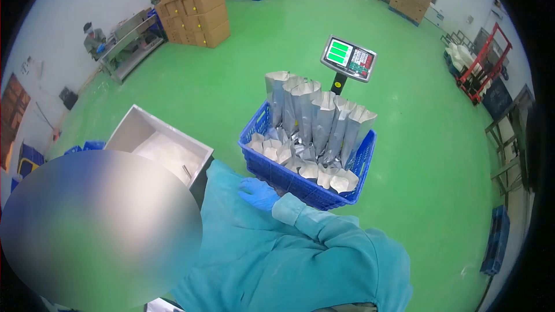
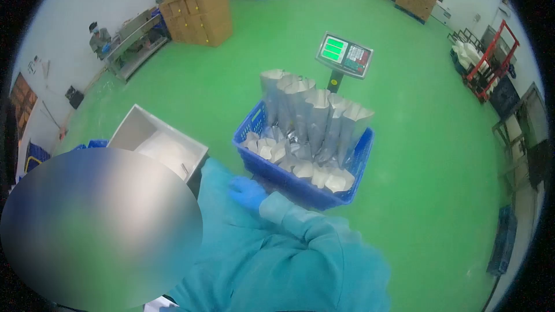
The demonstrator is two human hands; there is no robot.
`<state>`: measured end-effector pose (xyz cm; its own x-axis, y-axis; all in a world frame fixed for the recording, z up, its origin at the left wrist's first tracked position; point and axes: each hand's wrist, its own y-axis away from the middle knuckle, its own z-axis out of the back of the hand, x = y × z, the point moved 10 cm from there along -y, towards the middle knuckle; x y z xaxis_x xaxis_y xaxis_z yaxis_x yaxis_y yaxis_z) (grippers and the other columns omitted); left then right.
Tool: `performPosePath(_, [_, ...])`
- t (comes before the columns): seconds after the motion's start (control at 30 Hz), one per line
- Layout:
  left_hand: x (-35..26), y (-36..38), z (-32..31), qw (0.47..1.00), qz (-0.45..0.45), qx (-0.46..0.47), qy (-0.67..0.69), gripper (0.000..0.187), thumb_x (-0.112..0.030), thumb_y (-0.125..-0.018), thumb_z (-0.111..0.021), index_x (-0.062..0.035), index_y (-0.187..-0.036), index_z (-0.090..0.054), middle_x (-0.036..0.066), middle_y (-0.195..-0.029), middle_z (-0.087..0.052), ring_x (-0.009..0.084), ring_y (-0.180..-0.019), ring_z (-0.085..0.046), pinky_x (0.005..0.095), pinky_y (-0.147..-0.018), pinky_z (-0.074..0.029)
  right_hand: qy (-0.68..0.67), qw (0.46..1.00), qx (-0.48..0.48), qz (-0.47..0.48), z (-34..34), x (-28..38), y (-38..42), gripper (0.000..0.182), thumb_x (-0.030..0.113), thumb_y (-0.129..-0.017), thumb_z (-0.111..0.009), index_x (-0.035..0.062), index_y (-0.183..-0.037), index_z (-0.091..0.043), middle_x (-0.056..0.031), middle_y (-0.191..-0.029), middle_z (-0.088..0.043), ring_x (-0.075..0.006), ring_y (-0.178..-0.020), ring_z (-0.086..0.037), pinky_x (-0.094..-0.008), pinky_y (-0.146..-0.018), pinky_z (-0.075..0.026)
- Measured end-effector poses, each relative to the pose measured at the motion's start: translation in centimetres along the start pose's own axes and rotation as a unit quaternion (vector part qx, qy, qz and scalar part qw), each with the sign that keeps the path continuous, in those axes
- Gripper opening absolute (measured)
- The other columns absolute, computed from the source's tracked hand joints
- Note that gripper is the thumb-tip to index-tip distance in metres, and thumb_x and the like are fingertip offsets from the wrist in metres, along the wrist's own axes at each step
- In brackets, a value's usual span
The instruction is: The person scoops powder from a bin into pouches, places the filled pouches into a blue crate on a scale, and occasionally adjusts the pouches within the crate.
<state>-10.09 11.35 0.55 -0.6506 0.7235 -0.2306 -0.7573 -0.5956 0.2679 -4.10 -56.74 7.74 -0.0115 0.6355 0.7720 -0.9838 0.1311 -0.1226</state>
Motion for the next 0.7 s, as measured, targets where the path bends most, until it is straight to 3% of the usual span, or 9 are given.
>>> performPosePath(0.13, [3.6,-0.4,0.8,0.999,-0.007,-0.046,0.025,0.034,-0.033,-0.083,-0.056,-0.0034,-0.098,-0.064,0.016,-0.088,-0.064,0.0303,-0.084,-0.062,0.0403,-0.073,-0.049,0.019,0.998,0.031,-0.054,-1.1,0.3,-0.4,0.035,0.035,-0.087,-0.053,0.0079,-0.107,-0.06,-0.014,-0.114,-0.057,-0.0315,-0.11,-0.052,-0.0398,-0.097,-0.039])
performPosePath(0.23, [7.3,1.1,1.9,0.995,0.024,-0.091,0.016,0.035,-0.036,-0.082,-0.056,-0.0051,-0.095,-0.066,0.017,-0.087,-0.065,0.0325,-0.084,-0.062,0.0417,-0.073,-0.049,-0.036,0.999,0.013,0.003,-1.2,1.6,-1.2,0.028,0.025,-0.085,-0.058,0.006,-0.104,-0.063,-0.0138,-0.108,-0.061,-0.0285,-0.105,-0.056,-0.0366,-0.094,-0.042])
performPosePath(0.27, [8.1,1.8,2.0,0.993,0.049,-0.103,-0.002,0.035,-0.037,-0.082,-0.056,-0.0056,-0.094,-0.066,0.017,-0.087,-0.065,0.0332,-0.084,-0.062,0.0421,-0.072,-0.049,0.033,0.999,0.023,0.037,-1.9,1.4,-1.7,0.028,0.024,-0.085,-0.059,0.0053,-0.105,-0.063,-0.0138,-0.104,-0.061,-0.0295,-0.101,-0.057,-0.0366,-0.092,-0.043])
performPosePath(0.3, [8.3,2.3,2.1,0.991,0.073,-0.11,-0.023,0.035,-0.038,-0.081,-0.056,-0.0062,-0.093,-0.067,0.017,-0.087,-0.065,0.0339,-0.084,-0.062,0.0426,-0.072,-0.049,-0.024,0.999,0.031,-0.005,-1.4,2.9,-2.0,0.027,0.023,-0.085,-0.059,0.0047,-0.105,-0.063,-0.0134,-0.102,-0.061,-0.0289,-0.097,-0.058,-0.0368,-0.088,-0.045])
performPosePath(0.37, [8.1,4.2,2.9,0.982,0.125,-0.121,-0.071,0.036,-0.04,-0.081,-0.056,-0.0073,-0.09,-0.068,0.018,-0.086,-0.066,0.0354,-0.084,-0.063,0.0435,-0.072,-0.049,-0.159,0.983,0.054,-0.077,-2.8,4.2,-1.5,0.023,0.016,-0.086,-0.059,0.0026,-0.105,-0.062,-0.0072,-0.098,-0.061,-0.0168,-0.089,-0.057,-0.0287,-0.081,-0.046])
performPosePath(0.43, [2.5,7.2,5.3,0.99,0.08,-0.111,-0.04,0.038,-0.043,-0.078,-0.057,-0.0088,-0.089,-0.069,0.017,-0.086,-0.066,0.0365,-0.083,-0.062,0.0434,-0.073,-0.049,-0.108,0.992,0.065,-0.006,-5.0,2.8,-1.9,0.023,0.016,-0.086,-0.059,0.0024,-0.105,-0.062,-0.0059,-0.099,-0.061,-0.0143,-0.088,-0.056,-0.027,-0.079,-0.046])
performPosePath(0.5, [-6.7,10.8,7.8,0.985,0.024,-0.152,0.076,0.037,-0.045,-0.078,-0.057,-0.0102,-0.086,-0.069,0.017,-0.082,-0.065,0.0368,-0.079,-0.063,0.0428,-0.072,-0.049,-0.137,0.984,0.11,-0.02,-8.6,3.0,-1.2,0.029,0.014,-0.085,-0.058,-0.0001,-0.111,-0.058,-0.0127,-0.101,-0.061,-0.0225,-0.094,-0.058,-0.0316,-0.083,-0.047])
performPosePath(0.6, [-22.9,16.9,4.4,0.985,-0.15,-0.065,0.056,0.043,-0.048,-0.082,-0.052,-0.0091,-0.087,-0.07,0.019,-0.077,-0.065,0.0357,-0.073,-0.063,0.0424,-0.066,-0.049,-0.115,0.967,0.226,0.016,-13.1,13.8,1.9,0.041,0.026,-0.084,-0.062,0.003,-0.117,-0.056,-0.0161,-0.105,-0.062,-0.0248,-0.096,-0.06,-0.0359,-0.084,-0.048])
performPosePath(0.7, [-31.6,20.5,0.9,0.967,-0.228,0.02,0.111,0.041,-0.046,-0.082,-0.055,-0.0084,-0.09,-0.069,0.016,-0.076,-0.065,0.0343,-0.066,-0.062,0.0418,-0.063,-0.049,-0.167,0.943,0.261,-0.119,-16.0,14.1,-0.5,0.034,0.029,-0.085,-0.062,0.0018,-0.104,-0.064,-0.0121,-0.091,-0.067,-0.023,-0.083,-0.064,-0.0336,-0.073,-0.049])
